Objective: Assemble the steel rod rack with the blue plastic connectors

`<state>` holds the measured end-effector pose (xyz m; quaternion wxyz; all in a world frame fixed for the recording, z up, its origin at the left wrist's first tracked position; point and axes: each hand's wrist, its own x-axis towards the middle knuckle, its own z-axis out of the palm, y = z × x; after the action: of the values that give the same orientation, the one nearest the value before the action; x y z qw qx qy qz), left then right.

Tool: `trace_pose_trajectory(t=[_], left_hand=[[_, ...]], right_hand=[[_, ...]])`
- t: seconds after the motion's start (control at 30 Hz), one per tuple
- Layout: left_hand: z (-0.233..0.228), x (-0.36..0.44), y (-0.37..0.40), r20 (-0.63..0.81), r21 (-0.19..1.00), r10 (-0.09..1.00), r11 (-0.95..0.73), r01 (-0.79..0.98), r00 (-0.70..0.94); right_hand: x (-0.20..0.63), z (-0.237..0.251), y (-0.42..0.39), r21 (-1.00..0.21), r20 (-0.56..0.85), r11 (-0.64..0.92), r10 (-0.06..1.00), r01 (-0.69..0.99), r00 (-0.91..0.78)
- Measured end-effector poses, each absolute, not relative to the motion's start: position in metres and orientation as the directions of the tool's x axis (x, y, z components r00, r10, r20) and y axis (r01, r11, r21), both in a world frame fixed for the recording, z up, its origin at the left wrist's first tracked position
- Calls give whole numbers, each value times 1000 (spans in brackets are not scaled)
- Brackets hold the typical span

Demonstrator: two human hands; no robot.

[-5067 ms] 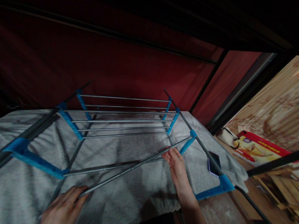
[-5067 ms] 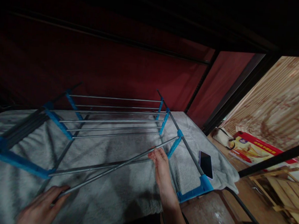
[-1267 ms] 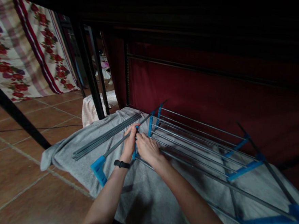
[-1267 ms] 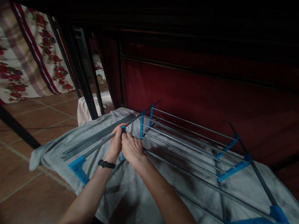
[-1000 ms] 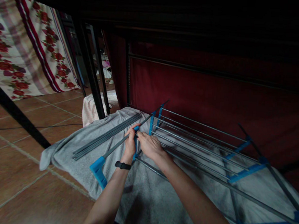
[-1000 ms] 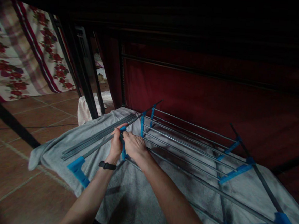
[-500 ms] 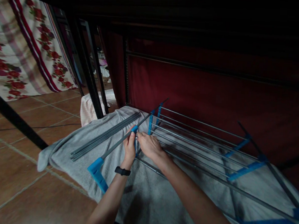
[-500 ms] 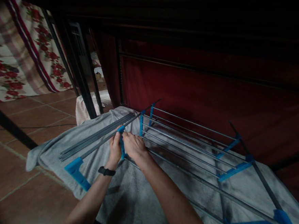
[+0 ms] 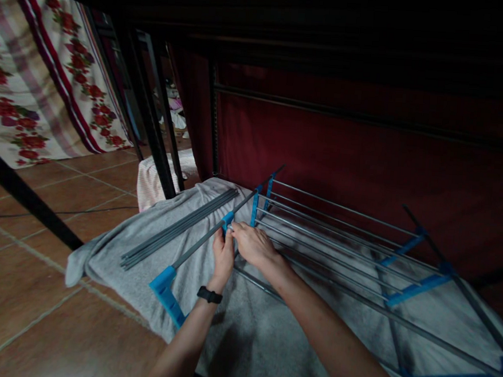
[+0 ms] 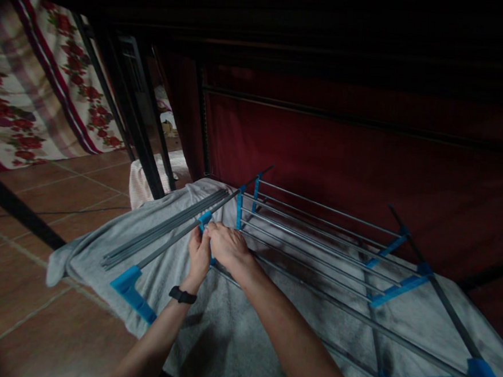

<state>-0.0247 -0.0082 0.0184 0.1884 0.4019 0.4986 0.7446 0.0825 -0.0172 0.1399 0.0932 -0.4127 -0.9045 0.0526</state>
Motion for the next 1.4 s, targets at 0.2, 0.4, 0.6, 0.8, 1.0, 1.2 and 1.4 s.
trace_pose_trajectory(t=[0.2, 0.4, 0.6, 0.8, 1.0, 1.2, 1.4], left_hand=[[15, -24, -6, 398, 898, 671, -423, 117, -626], [13, -24, -5, 403, 896, 665, -426, 124, -629], [13, -24, -5, 410, 899, 647, -405, 165, -643], [17, -23, -6, 446, 890, 636, -391, 236, -630], [14, -26, -5, 483, 876, 626, -350, 334, -612], [15, -29, 1, 515, 854, 612, -307, 420, -599], [16, -34, 9, 537, 820, 593, -199, 537, -600]], right_hand=[[82, 139, -16, -184, 134, 658, 753, 730, -644], [82, 143, -16, -200, 101, 647, 761, 736, -641], [84, 151, -16, -211, 63, 637, 766, 742, -640], [81, 146, -26, -97, 160, 630, 774, 770, -613], [123, 130, -65, -54, 349, 498, 822, 866, -451], [200, 108, -101, -37, 405, 338, 866, 940, -295], [231, 100, -102, 32, 455, 286, 849, 958, -269]])
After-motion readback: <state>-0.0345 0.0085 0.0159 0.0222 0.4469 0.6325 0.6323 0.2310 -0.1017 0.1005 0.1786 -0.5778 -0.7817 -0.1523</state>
